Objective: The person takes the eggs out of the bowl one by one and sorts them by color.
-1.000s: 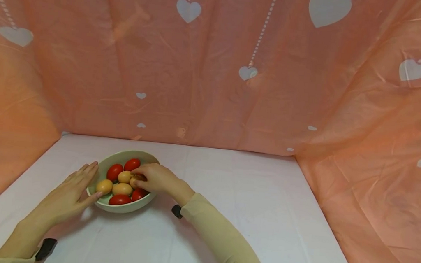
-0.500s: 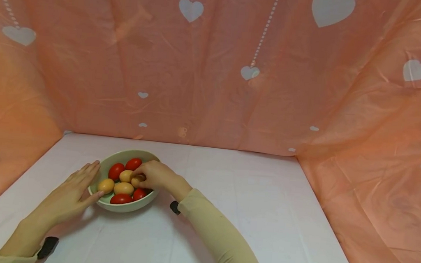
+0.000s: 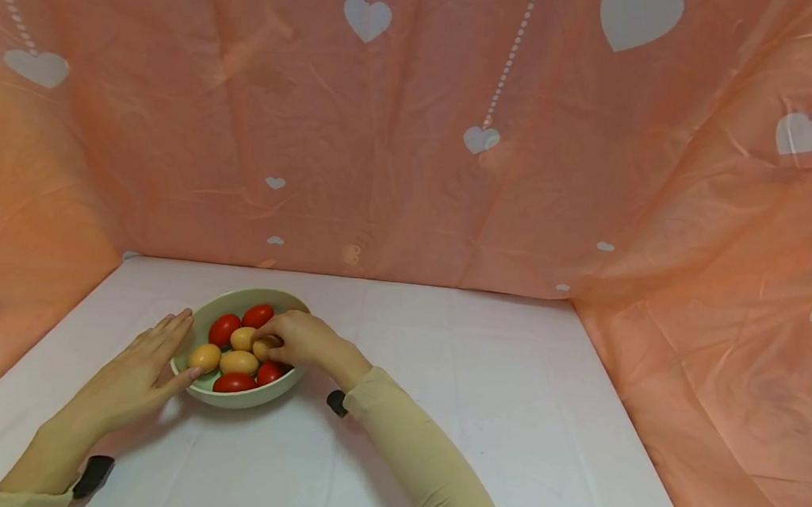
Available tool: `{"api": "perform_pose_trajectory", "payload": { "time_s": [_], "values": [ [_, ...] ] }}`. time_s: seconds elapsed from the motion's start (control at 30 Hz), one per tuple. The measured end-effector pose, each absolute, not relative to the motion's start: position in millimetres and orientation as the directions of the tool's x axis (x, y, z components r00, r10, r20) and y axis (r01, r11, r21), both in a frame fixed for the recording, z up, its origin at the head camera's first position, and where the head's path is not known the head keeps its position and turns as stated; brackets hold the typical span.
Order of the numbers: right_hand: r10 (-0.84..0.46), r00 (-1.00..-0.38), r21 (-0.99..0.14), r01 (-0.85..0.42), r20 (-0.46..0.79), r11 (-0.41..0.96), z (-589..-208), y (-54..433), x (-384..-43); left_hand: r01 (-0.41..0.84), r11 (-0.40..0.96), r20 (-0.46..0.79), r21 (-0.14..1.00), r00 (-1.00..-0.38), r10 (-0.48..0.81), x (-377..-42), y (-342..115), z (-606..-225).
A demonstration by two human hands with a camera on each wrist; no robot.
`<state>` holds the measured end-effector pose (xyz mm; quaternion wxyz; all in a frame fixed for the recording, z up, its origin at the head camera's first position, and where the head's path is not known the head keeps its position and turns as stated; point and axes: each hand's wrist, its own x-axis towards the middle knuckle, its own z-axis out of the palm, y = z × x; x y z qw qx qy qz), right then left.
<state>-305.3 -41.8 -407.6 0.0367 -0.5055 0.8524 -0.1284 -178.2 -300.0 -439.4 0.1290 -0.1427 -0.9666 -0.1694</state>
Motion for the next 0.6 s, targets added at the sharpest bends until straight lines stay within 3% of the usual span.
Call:
{"api": "perform_pose_trajectory", "payload": {
  "time_s": [0.6],
  "values": [
    [-0.813, -0.552, -0.376, -0.804, 0.185, 0.461, -411.8, -33.3, -296.0, 0.313, 0.898, 0.283, 0.308, -0.932, 0.228, -176.7, -299.3, -438.1]
  ]
}}
